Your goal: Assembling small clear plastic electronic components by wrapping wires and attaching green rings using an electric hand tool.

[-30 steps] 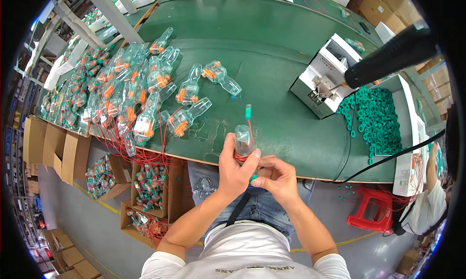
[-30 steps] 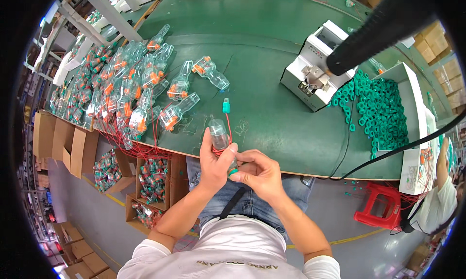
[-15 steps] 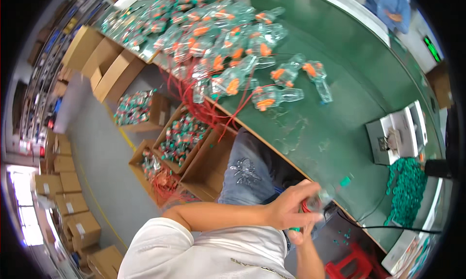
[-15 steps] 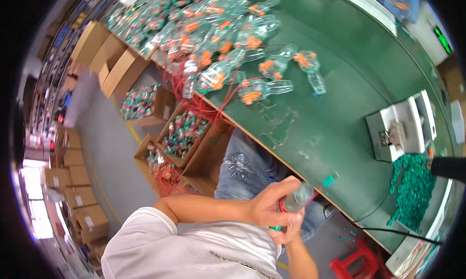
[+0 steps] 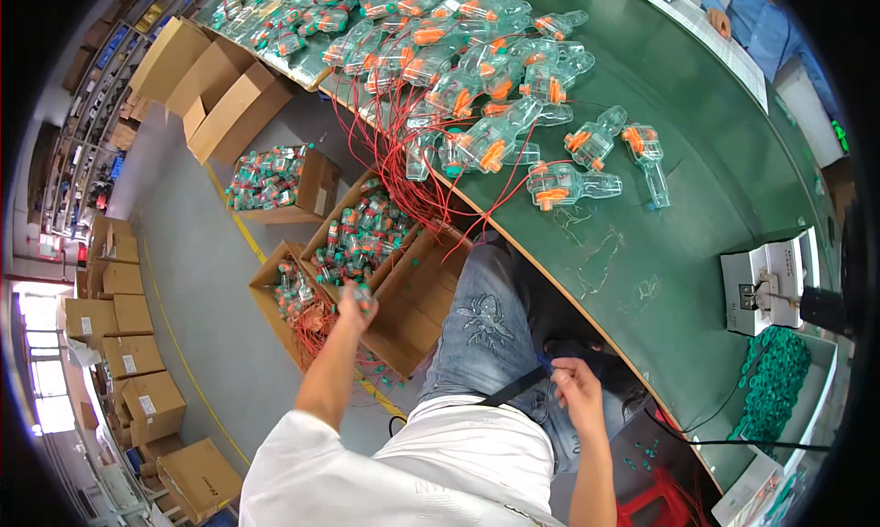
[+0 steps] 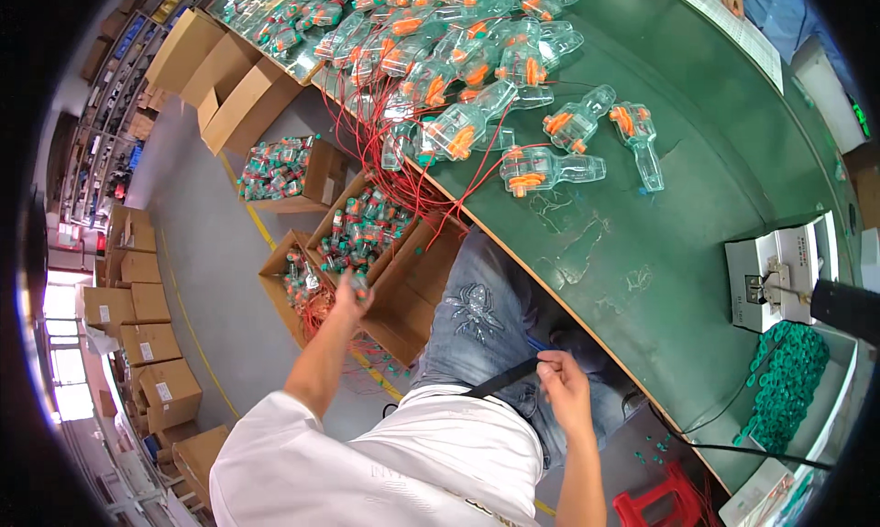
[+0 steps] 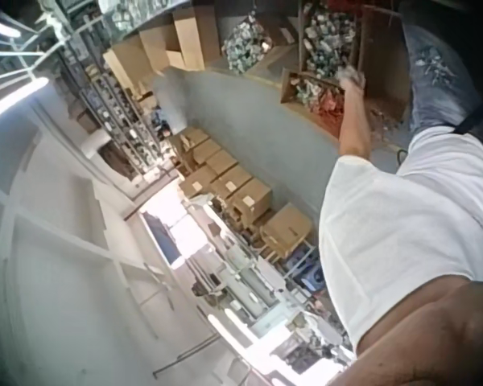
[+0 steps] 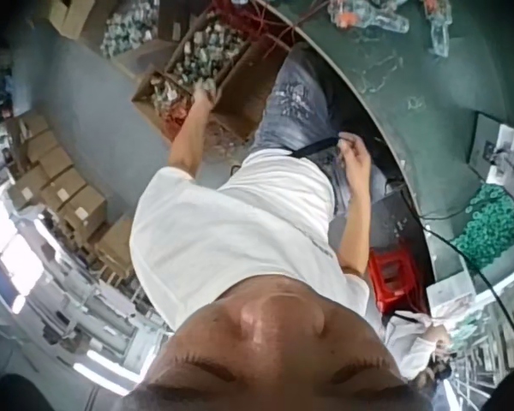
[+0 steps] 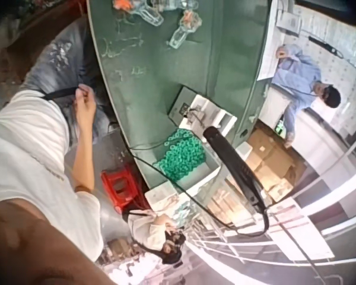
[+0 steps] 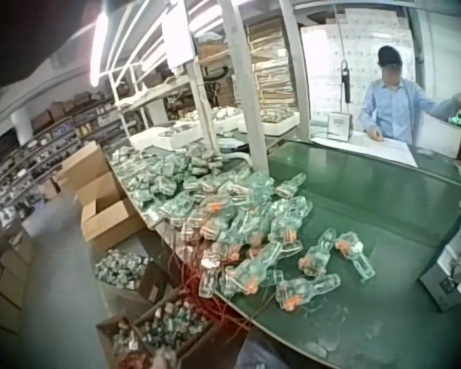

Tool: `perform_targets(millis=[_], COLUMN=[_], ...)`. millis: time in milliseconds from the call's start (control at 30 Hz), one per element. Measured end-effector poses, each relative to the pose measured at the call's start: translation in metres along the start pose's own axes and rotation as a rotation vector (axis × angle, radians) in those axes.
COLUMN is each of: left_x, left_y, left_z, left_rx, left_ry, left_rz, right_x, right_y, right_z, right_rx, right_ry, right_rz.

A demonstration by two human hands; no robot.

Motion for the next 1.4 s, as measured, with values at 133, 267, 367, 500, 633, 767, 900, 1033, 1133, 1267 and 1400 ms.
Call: perform_targets(millis=[133,267,367,500,633,767,900,1033,1133,1267,1400], left_x=[0.003,0.104,0.274,0.371,0.390,0.452,0.494,0.549,0.579,0.673,0.695], left_y=[-0.047,-0.137,-0.200,-0.259,-0.323,-0.394,-0.517,-0.674,-0.777,-0.814,-0.823], left_z=[-0.013,-0.033,-0.073,-0.117,-0.135,-0.121,-0.076,-0.018,0.032,0.166,0.193], left_rx=[-0.246,-0.848,-0.736,-0.636,-0.509,-0.456,-0.343,-0.344,-0.641,-0.519,-0.539], left_ry=[-0.057,-1.171,-1.500,-1.966,-1.647,-1.793,-1.690,-1.639,-1.711,-1.541,-1.687], left_rz=[-0.060,0.420,0.807,0.707,0.903,1.321,1.605,1.846,2.025,2.699,2.670], right_x=[-0.006,-0.008,0.000,0.030,0.061,0.095,0.105,0.099,0.096,0.103,0.107], right_y=[0.010,-0.004,-0.011,0.000,0.034,0.089,0.172,0.208,0.220,0.235,0.228], right_z=[-0.012,-0.019,-0.002,0.058,0.096,0.118,0.085,0.059,0.060,0.031,0.034], right_rx=[0.017,0.027,0.193,0.340,0.419,0.617,0.428,0.090,-0.129,-0.479,-0.312], right_ry=[-0.047,0.016,0.109,0.332,0.607,0.876,0.656,0.517,0.634,0.524,0.537], right_rz=[-0.038,-0.016,-0.066,-0.210,-0.420,-0.933,-1.188,-0.914,-0.809,-0.732,-0.822])
Point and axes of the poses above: each hand's wrist, its own x-axis away from the middle knuckle, its own y-axis out of the back of the hand, z = x × y, the point moved 5 cm from there along -x, towards the middle knuckle, and after that the axes turned 14 degrees about -y, right-handed, at the moved point
